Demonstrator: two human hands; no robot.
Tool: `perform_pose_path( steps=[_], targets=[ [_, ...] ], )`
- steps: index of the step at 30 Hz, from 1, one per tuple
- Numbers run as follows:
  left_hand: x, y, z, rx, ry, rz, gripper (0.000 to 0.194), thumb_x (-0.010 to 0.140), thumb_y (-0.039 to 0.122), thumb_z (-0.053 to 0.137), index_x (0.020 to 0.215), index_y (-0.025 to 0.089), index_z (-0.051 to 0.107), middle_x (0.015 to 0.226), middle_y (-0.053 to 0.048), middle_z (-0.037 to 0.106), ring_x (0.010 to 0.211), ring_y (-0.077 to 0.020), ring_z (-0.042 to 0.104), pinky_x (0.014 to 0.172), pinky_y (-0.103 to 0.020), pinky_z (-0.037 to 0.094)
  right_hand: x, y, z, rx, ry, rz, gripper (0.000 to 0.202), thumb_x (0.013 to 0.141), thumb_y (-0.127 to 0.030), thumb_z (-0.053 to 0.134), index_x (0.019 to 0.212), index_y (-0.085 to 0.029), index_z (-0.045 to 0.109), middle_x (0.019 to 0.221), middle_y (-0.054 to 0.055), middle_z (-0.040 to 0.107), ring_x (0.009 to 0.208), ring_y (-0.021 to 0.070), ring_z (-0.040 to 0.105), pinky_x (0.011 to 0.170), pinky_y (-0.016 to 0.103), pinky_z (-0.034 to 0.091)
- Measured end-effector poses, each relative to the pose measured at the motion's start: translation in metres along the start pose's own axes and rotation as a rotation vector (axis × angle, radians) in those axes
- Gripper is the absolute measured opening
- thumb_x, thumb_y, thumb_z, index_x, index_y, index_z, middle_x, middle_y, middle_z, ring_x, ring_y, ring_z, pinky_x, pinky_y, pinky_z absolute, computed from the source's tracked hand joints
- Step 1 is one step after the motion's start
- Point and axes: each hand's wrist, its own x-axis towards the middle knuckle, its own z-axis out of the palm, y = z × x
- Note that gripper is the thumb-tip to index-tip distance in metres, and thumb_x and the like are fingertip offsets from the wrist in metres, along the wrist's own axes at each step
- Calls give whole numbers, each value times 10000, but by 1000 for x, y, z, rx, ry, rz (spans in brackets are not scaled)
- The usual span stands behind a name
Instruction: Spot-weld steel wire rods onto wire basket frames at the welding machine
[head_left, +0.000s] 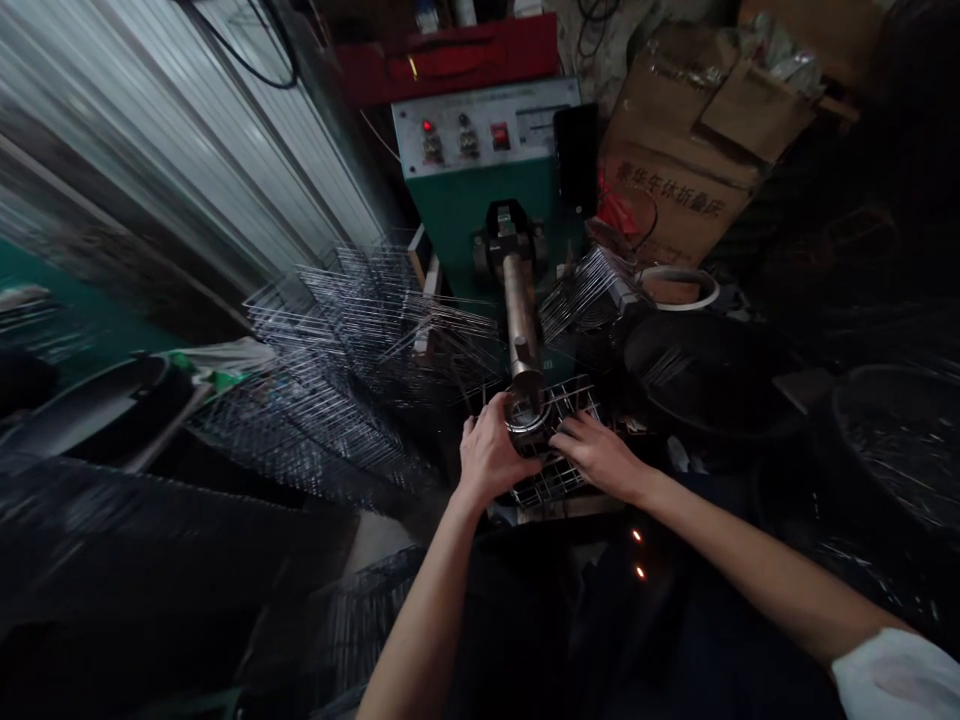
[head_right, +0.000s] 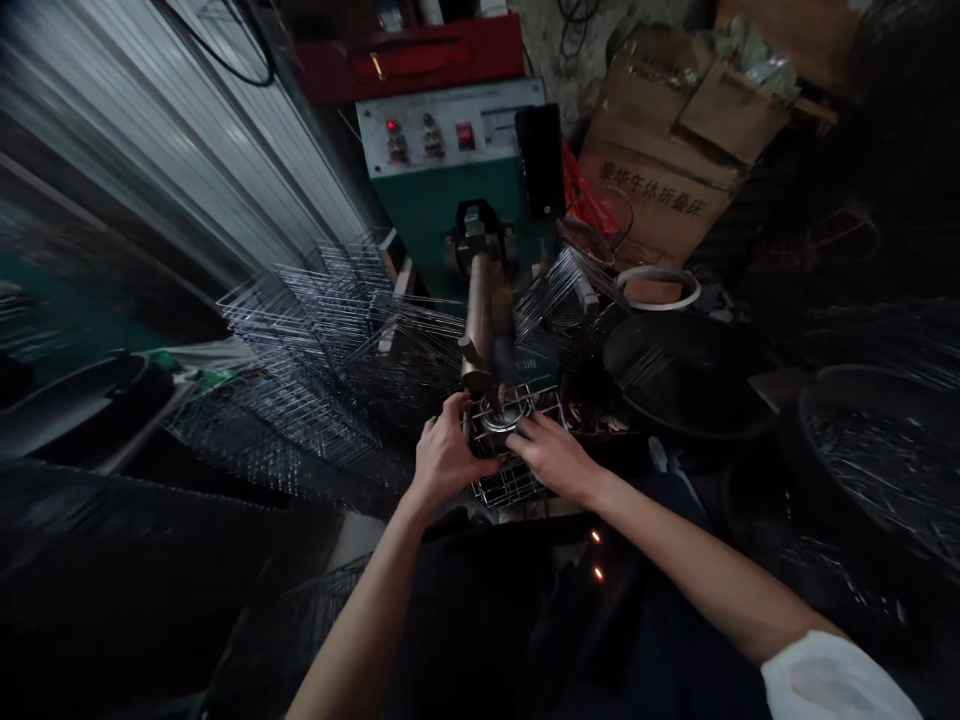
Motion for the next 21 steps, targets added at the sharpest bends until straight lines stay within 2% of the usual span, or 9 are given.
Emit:
perform_pose_path(
  steps=[4, 10, 14, 21],
  targets=[
    [17, -4, -1, 22, 5, -18, 979, 558, 404, 825, 1375, 257, 306, 1332, -93, 620, 1196, -348, 600, 1045, -484, 416, 13, 7, 9, -111, 61, 100, 127, 949, -181, 607, 1060, -175, 669, 1031, 115, 623, 978, 262, 514, 832, 363, 438],
    [29, -7, -3, 21, -17, -51, 992, 568, 476, 824, 1384, 264, 301, 1283, -101, 644, 1188, -365, 606, 1020, -493, 443, 21, 11, 10, -99, 115, 192, 136, 957, -300, 635, 1000, -176, 668, 972, 110, 614, 953, 265, 500, 818, 368, 376],
    [44, -14, -5, 45, -23, -54, 1003, 548, 419, 827, 1391, 252, 311, 1252, -105, 650, 1189, -369, 608, 1018, -484, 453, 32, 19, 6, -99, 67, 233, 136, 958, -293, 633, 1020, -176, 664, 999, 108, 620, 973, 272, 497, 820, 372, 362],
    [63, -24, -7, 50, -54, 0, 1070, 532, 433, 829, 1426, 234, 277, 1293, -123, 631, 1205, -369, 601, 1049, -498, 433, 43, 34, 8, -28, 41, 181, 69, 972, -219, 596, 964, -179, 652, 968, 87, 617, 950, 250, 503, 808, 349, 380]
  ],
)
